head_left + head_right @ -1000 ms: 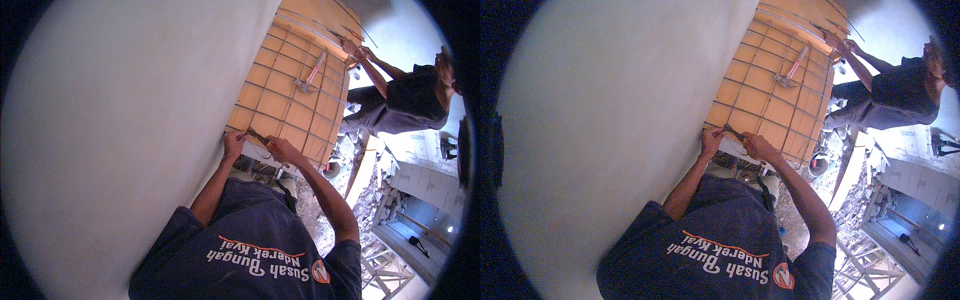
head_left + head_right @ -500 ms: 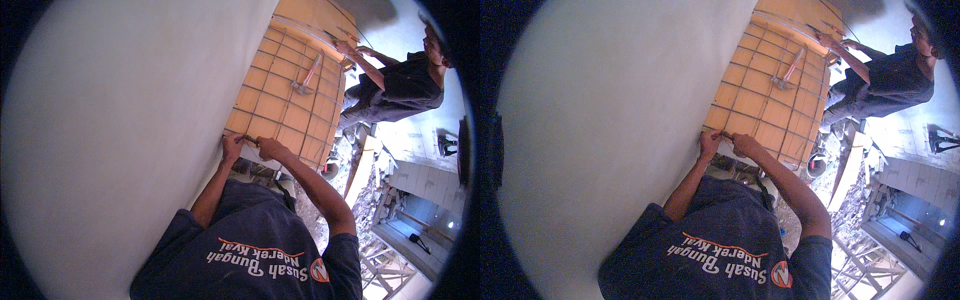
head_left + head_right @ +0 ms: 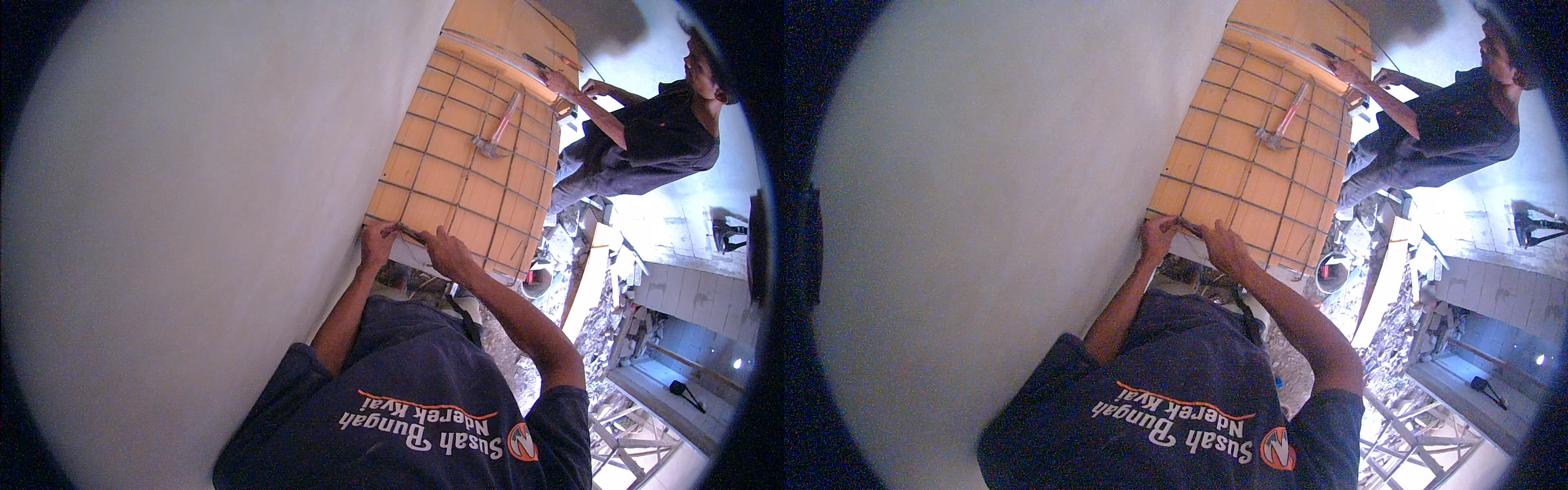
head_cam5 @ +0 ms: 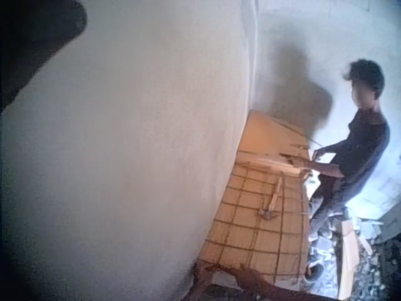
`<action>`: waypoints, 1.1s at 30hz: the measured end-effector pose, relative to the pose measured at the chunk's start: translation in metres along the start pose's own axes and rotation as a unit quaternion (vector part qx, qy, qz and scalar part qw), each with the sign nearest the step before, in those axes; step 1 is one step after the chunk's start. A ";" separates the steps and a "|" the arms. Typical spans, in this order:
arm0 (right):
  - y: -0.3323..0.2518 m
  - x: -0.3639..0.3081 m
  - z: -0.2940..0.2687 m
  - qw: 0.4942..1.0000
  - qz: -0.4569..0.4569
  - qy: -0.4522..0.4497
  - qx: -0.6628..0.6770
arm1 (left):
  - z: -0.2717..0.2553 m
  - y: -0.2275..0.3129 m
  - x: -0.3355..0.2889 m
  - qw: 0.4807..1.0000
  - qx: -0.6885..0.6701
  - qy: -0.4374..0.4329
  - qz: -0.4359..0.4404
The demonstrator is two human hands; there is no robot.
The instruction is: The person uses pliers to cut and tie wire mesh to a wooden board mounted on a wall. Another person is present in the background, also working on the wall with a hammer.
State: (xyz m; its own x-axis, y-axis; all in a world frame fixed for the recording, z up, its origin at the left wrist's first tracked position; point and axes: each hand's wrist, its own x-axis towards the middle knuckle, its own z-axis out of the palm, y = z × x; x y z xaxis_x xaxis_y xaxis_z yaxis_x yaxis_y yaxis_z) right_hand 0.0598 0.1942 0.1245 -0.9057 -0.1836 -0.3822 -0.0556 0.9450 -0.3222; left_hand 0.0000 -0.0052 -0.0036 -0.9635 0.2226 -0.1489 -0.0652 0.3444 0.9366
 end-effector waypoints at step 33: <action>0.002 0.029 -0.036 0.952 0.077 -0.165 0.246 | -0.002 0.015 -0.015 0.992 0.125 0.022 0.023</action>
State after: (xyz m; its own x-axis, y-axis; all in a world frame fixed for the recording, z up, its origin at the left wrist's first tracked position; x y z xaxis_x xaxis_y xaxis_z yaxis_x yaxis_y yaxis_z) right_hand 0.0185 0.2009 0.1440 -0.7012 -0.2057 -0.6827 0.3437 0.7414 -0.5764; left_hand 0.0131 -0.0049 0.0130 -0.9746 0.2055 -0.0890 0.0403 0.5520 0.8329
